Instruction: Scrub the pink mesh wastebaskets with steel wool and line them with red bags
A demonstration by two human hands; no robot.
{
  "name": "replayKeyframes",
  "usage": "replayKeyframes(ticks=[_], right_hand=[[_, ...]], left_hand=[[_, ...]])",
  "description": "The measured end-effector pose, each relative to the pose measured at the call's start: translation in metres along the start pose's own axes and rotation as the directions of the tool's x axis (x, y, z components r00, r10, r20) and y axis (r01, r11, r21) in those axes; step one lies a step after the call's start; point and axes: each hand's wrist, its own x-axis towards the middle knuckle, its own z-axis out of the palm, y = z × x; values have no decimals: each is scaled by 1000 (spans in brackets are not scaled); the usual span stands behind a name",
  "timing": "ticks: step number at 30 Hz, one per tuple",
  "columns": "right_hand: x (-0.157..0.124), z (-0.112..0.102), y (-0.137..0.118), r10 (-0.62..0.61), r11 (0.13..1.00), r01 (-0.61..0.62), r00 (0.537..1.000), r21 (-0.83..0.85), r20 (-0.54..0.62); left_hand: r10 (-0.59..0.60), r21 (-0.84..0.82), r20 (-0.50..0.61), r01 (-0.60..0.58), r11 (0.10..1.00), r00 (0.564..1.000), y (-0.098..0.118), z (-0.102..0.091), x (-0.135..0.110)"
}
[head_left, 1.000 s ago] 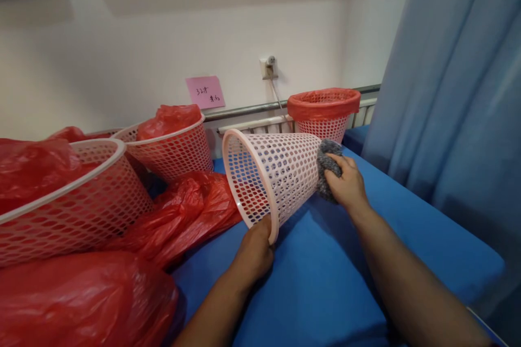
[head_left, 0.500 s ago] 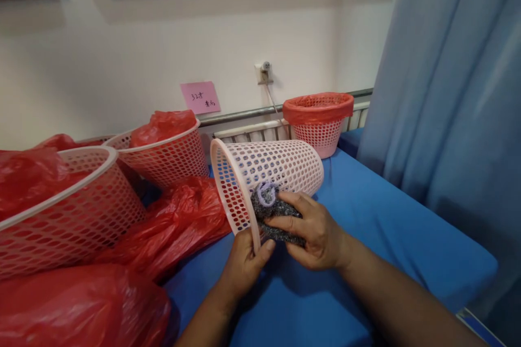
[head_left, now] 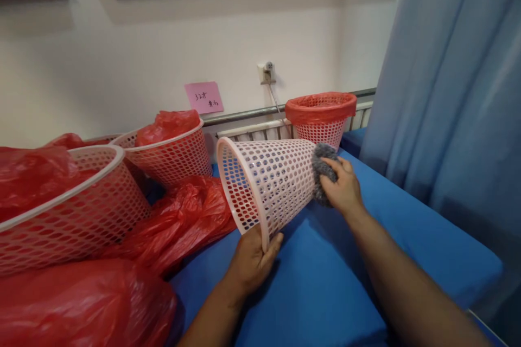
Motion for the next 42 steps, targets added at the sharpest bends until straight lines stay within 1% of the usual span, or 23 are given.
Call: replayKeyframes(ticks=[1,2,3,5,6,8,9,10,11,13,15,16,18,20,22,24,26,27,29,32,37,39,42], right_hand=[[5,-1,5,70,997,-71,997,-29,-22],[7,-3,4,80,996,-81,996,-32,-27],[5,-6,-3,30,999,-30,999,-9,-14],[-5,-13,-32,-200,977,195,979,91,50],[-12,-17,-50,-339,933,322,936,160,95],[-22,-21,-82,-550,825,491,812,281,194],[-23,-22,-92,-598,791,523,770,317,221],[-20,-21,-95,-604,786,524,762,327,232],[-14,-19,-93,-571,810,496,788,313,229],[5,-13,-70,-399,907,353,896,230,195],[25,-8,-32,-134,985,117,983,126,128],[34,-8,-12,19,997,-25,997,75,80],[43,-9,24,291,951,-294,956,90,45],[44,-11,46,486,844,-502,865,189,127],[40,-12,55,558,746,-609,793,270,245],[36,-13,54,558,688,-641,767,339,317],[33,-16,50,543,593,-669,743,449,390],[32,-19,48,528,534,-684,729,497,436],[26,-28,48,489,436,-724,690,535,534],[12,-45,49,454,399,-779,627,484,633],[-17,-56,47,289,405,-829,516,385,807],[-23,-54,43,264,422,-822,515,383,816],[-27,-50,38,240,430,-808,533,403,811]], left_hand=[[-8,30,37,7,1000,999,0,1,1],[-19,57,69,15,998,997,-1,2,1],[-35,82,92,27,996,995,-2,3,1],[-69,115,104,57,992,992,-5,4,2],[-80,117,99,68,991,992,-7,4,2],[-82,100,86,74,992,993,-10,4,2],[-81,87,74,74,993,994,-12,4,1],[-83,75,58,79,994,995,-14,4,1],[-92,66,43,90,994,995,-16,4,1],[-128,57,17,127,990,992,-21,3,0],[-167,48,4,166,985,986,-28,2,0],[-179,41,-2,179,983,984,-31,2,0],[-183,7,-16,184,983,983,-39,0,3],[-171,-70,-41,168,983,984,-46,-1,6],[-184,-194,-79,165,967,980,-50,-4,9],[-232,-344,-142,172,923,962,-50,-7,11],[-308,-466,-247,166,869,919,-48,-12,13],[-345,-500,-323,151,853,881,-46,-15,14],[-386,-490,-522,104,866,761,-41,-22,18],[-345,-380,-737,65,923,582,-36,-33,30],[-249,-231,-873,96,968,419,-35,-37,60],[-244,-203,-898,149,968,367,-37,-40,71],[-292,-240,-899,190,952,327,-36,-54,86]])
